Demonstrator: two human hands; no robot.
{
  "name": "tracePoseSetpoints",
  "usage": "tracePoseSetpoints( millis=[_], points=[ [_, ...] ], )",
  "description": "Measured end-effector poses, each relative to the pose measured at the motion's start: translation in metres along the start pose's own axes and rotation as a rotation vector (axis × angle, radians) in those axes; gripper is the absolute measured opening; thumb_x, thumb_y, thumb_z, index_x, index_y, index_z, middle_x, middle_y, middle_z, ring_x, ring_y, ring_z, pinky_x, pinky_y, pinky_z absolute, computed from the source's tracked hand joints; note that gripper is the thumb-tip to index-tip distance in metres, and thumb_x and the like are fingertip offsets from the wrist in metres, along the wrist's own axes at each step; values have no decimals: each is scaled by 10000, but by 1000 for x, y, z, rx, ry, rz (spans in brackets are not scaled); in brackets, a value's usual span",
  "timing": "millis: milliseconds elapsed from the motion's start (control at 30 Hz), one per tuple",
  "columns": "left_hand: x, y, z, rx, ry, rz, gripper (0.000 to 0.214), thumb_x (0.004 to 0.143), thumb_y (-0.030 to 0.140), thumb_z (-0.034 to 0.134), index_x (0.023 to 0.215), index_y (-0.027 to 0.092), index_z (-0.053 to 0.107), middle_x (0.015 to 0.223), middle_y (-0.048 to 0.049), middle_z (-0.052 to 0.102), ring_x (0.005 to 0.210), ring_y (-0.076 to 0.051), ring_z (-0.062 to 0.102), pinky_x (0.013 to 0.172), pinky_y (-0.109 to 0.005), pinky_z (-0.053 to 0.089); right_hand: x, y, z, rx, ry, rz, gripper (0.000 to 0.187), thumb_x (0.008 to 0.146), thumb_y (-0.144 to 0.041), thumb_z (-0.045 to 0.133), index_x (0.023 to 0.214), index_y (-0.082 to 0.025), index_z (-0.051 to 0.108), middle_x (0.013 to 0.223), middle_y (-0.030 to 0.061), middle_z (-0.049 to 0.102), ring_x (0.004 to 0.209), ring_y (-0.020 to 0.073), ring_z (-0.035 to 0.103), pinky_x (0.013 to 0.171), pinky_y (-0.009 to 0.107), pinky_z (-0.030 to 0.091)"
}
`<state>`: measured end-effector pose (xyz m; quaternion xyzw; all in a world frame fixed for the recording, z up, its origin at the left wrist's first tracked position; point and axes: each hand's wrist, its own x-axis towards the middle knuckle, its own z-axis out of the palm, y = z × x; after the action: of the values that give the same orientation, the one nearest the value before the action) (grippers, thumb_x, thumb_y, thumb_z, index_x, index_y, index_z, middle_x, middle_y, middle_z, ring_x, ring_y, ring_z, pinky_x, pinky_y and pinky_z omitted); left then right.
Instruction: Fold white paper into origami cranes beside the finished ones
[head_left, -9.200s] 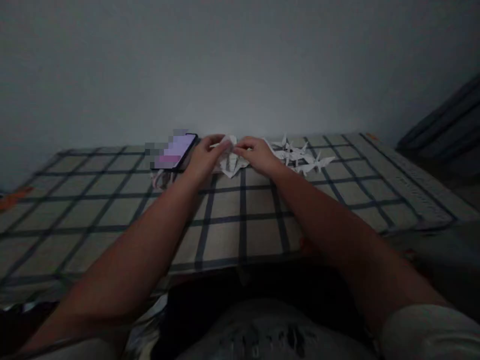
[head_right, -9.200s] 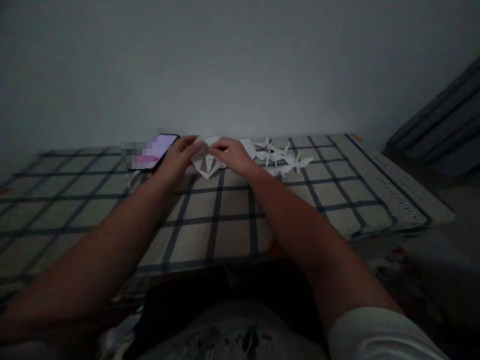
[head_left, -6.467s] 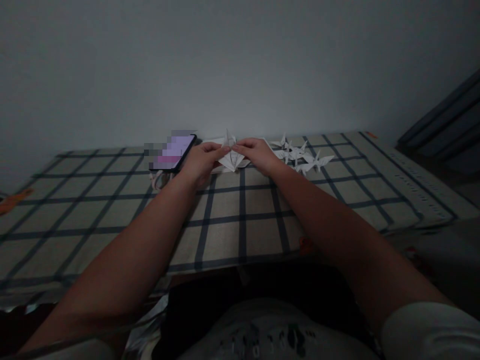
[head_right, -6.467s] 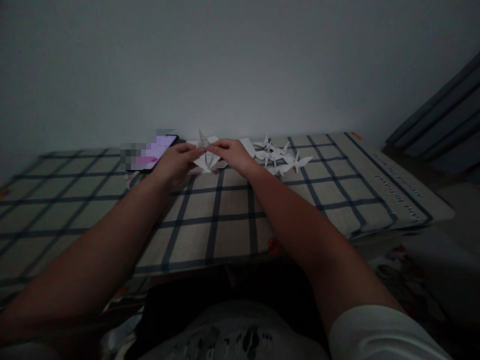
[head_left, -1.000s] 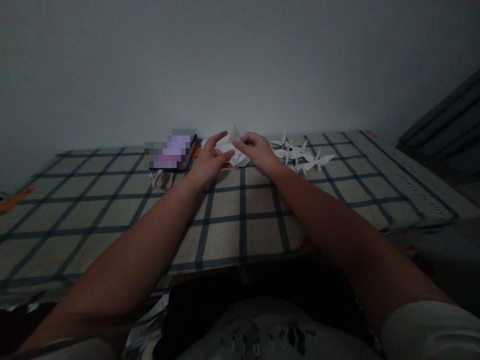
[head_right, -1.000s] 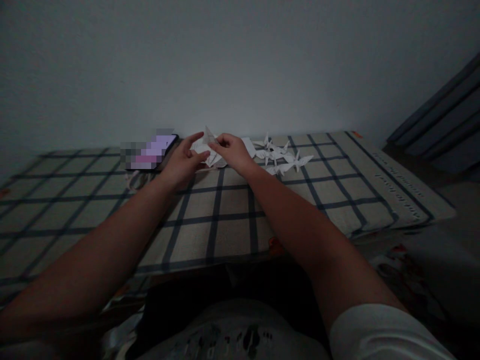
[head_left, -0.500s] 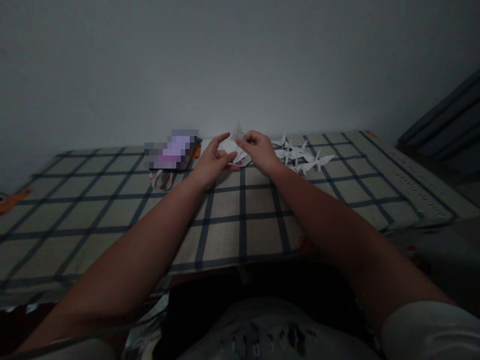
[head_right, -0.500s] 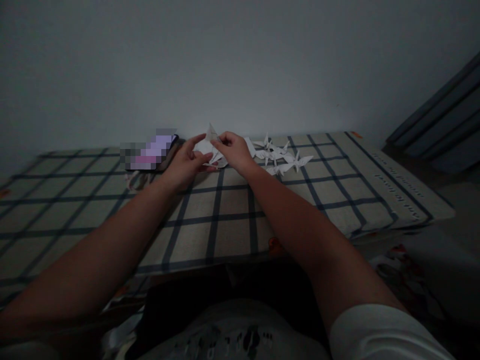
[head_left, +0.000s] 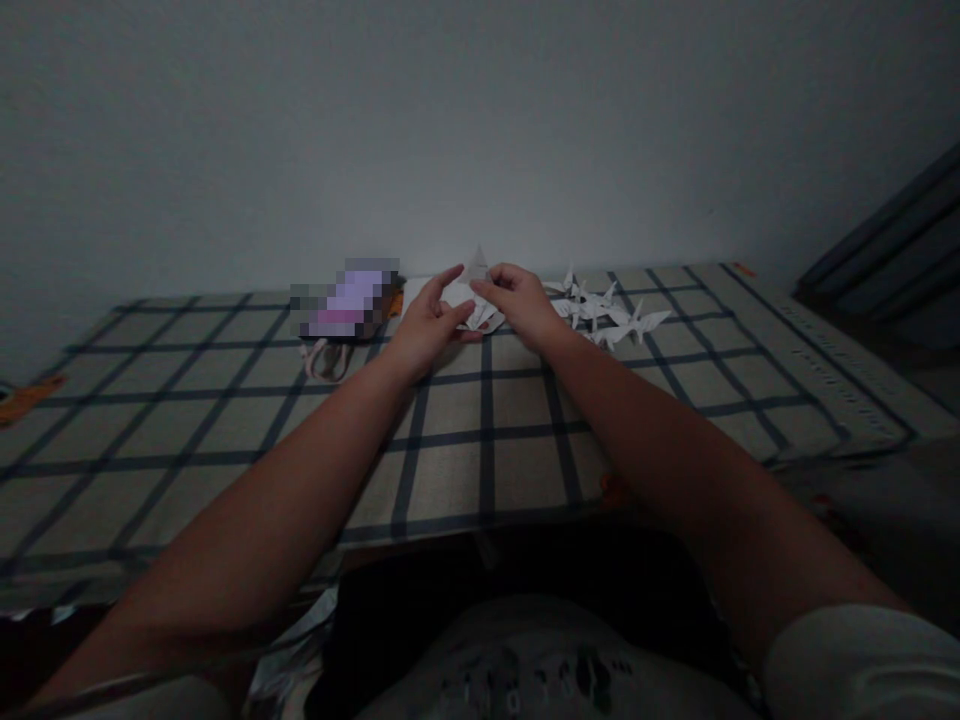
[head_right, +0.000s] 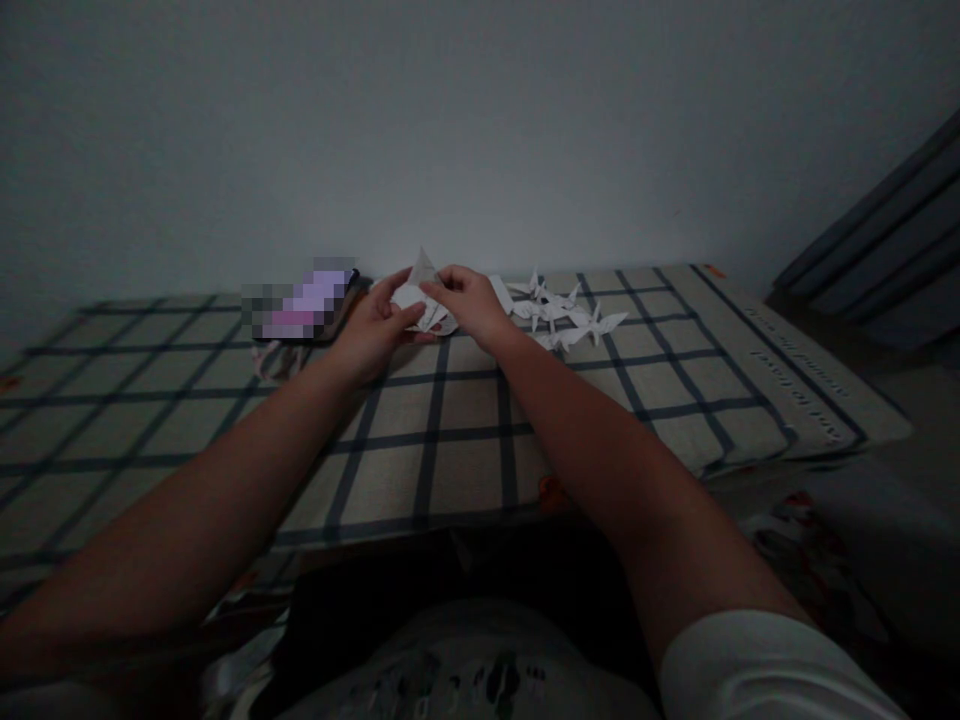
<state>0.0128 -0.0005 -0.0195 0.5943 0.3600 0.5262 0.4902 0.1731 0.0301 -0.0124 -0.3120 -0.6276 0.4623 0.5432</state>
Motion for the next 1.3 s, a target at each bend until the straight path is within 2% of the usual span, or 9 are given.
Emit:
tracePoseSetpoints(
  millis=[200,333,433,567,667,767,933,1067,1300],
  points=[
    [-2,4,-1,48,-6,6,841,727,339,821,1471,227,444,845,-32,689,797,-246,726,734,-414,633,-3,-5,1,15,-5,34,344,774,-425,738,732,-216,469,648,-56,495,617,103,481,562,239,375],
    [-2,7,-3,126,87,13,737,751,341,784,1429,220,519,738,2,653,681,-186,683,675,-342,614,-5,-9,2,0,-16,52,358,764,-385,754,701,-212,447,647,-62,480,623,91,461,571,228,367],
    [-2,7,-5,150,127,49,648,756,342,773,1363,208,590,674,16,633,630,-159,654,665,-304,589,-4,-7,2,11,-29,60,319,762,-380,754,722,-206,490,677,-51,523,654,101,496,597,234,396],
    [-1,6,-6,162,117,49,590,754,303,757,1318,198,620,733,-7,679,660,-164,670,686,-312,585,-1,-1,0,4,-55,64,266,763,-398,750,836,-195,594,765,-26,604,725,120,549,650,247,443],
    [-2,6,-4,173,125,43,522,745,318,758,1243,200,652,736,-4,689,661,-169,673,668,-318,593,-1,2,-2,-44,-51,56,262,759,-403,749,794,-185,609,730,-26,588,699,117,532,624,243,421],
    [-2,8,-4,198,179,61,428,720,412,793,1068,185,692,749,-15,705,675,-168,674,630,-287,582,-1,2,-4,-53,-60,52,290,746,-427,760,729,-179,612,689,-27,572,671,114,516,609,242,411],
    [-2,12,-6,192,249,50,376,669,424,833,891,158,685,790,-39,733,693,-156,672,640,-264,565,1,4,-2,123,-77,103,345,730,-492,764,824,-168,692,793,11,667,719,123,580,685,262,482],
    [-2,14,-6,144,266,53,343,673,388,826,872,155,673,788,-33,735,726,-158,686,713,-290,583,2,6,-1,140,-39,104,371,679,-447,819,914,-179,718,847,13,705,749,128,611,707,266,497],
    [-2,14,-6,136,264,59,362,667,410,836,860,158,661,787,-29,728,723,-155,682,723,-299,586,-1,2,-2,44,-59,74,332,717,-452,800,870,-171,714,802,11,697,724,132,605,663,261,479]
  ],
)
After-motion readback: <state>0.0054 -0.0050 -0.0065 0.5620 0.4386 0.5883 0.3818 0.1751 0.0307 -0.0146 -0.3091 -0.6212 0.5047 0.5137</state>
